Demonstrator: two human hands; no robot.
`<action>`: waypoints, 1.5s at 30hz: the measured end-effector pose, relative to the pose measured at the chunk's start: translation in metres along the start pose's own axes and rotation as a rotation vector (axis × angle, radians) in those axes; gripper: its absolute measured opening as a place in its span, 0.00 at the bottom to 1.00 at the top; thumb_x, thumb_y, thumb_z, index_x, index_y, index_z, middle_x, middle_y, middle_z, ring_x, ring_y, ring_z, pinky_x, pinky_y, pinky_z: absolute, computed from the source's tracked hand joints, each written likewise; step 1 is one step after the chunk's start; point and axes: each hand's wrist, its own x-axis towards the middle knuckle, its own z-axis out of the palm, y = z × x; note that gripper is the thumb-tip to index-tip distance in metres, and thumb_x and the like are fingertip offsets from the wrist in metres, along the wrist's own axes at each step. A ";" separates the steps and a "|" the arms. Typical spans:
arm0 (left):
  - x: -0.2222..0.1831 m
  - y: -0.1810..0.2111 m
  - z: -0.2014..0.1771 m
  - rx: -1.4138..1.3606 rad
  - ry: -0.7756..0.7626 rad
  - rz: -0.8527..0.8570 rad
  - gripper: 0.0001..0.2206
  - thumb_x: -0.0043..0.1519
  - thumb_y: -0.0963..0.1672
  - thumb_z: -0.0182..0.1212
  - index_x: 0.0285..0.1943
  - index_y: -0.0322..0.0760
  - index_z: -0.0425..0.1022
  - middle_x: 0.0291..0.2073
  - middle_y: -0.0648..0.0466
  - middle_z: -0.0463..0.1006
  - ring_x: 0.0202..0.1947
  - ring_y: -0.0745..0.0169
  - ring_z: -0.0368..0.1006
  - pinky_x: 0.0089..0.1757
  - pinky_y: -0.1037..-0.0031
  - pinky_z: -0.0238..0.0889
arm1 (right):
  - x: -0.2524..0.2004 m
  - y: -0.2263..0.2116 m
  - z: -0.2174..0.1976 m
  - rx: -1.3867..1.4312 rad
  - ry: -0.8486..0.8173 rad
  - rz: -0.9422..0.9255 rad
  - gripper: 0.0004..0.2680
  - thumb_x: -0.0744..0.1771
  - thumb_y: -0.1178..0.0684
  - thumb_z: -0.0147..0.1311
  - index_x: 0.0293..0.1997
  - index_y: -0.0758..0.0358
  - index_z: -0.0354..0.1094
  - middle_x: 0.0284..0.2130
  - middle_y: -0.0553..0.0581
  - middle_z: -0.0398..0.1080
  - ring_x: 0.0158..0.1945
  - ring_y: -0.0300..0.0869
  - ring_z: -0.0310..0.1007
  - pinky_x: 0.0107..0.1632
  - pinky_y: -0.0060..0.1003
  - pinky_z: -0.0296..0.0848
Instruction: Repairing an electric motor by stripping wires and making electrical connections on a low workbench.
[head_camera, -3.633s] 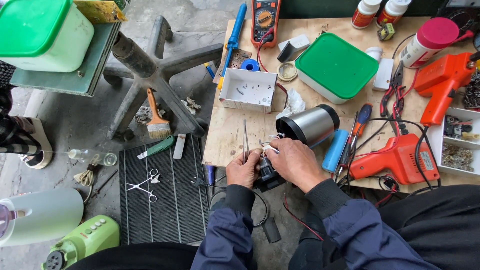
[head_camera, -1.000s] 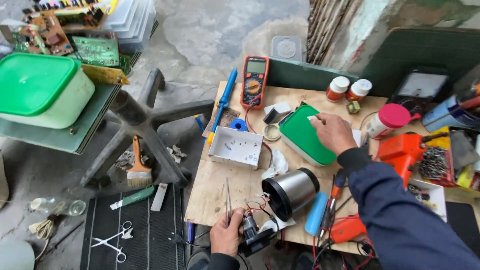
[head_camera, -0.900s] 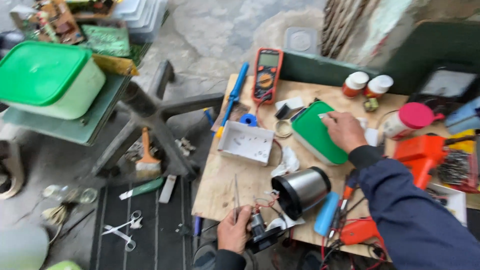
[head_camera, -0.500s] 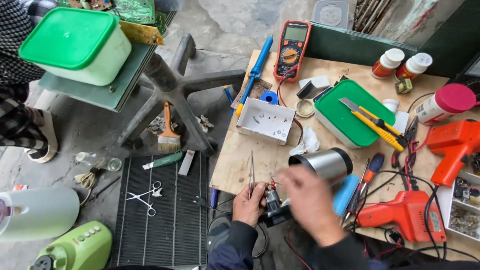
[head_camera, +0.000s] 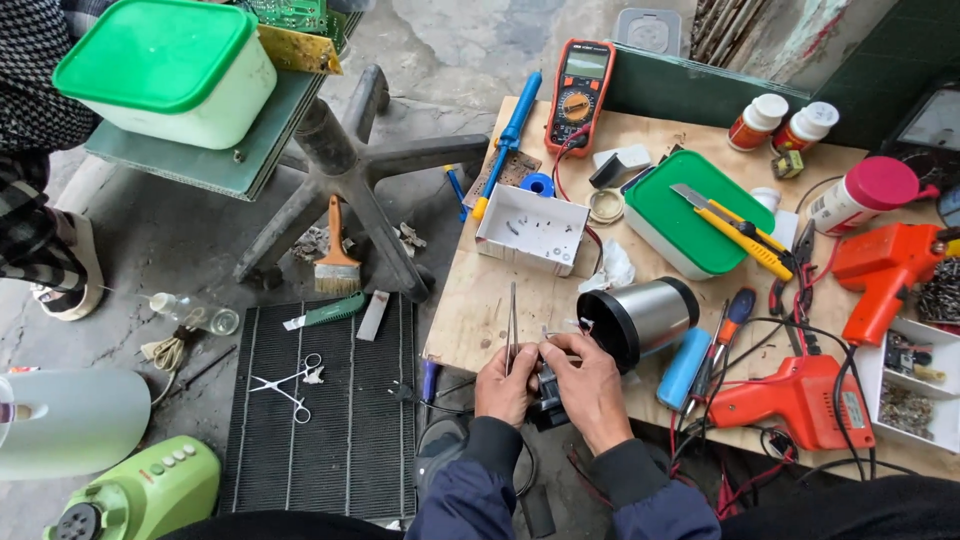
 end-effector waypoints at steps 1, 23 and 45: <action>-0.001 -0.001 0.001 -0.002 0.000 0.021 0.07 0.68 0.46 0.73 0.44 0.37 0.87 0.26 0.49 0.82 0.21 0.66 0.74 0.21 0.80 0.63 | -0.002 0.001 0.001 -0.014 0.001 0.007 0.08 0.67 0.44 0.68 0.47 0.51 0.86 0.45 0.53 0.83 0.51 0.46 0.84 0.56 0.45 0.82; -0.023 -0.003 0.018 0.030 0.288 0.017 0.22 0.73 0.57 0.58 0.62 0.44 0.88 0.42 0.48 0.87 0.36 0.60 0.76 0.39 0.66 0.83 | -0.011 0.029 0.005 0.171 0.260 -0.035 0.08 0.70 0.45 0.66 0.50 0.54 0.85 0.38 0.58 0.82 0.47 0.41 0.77 0.55 0.45 0.77; -0.076 0.060 -0.006 -0.113 0.200 0.139 0.15 0.68 0.50 0.72 0.53 0.35 0.89 0.34 0.43 0.88 0.24 0.67 0.72 0.19 0.82 0.62 | -0.009 0.027 0.004 0.080 0.229 -0.015 0.09 0.70 0.42 0.66 0.50 0.50 0.84 0.43 0.57 0.82 0.51 0.48 0.81 0.59 0.48 0.76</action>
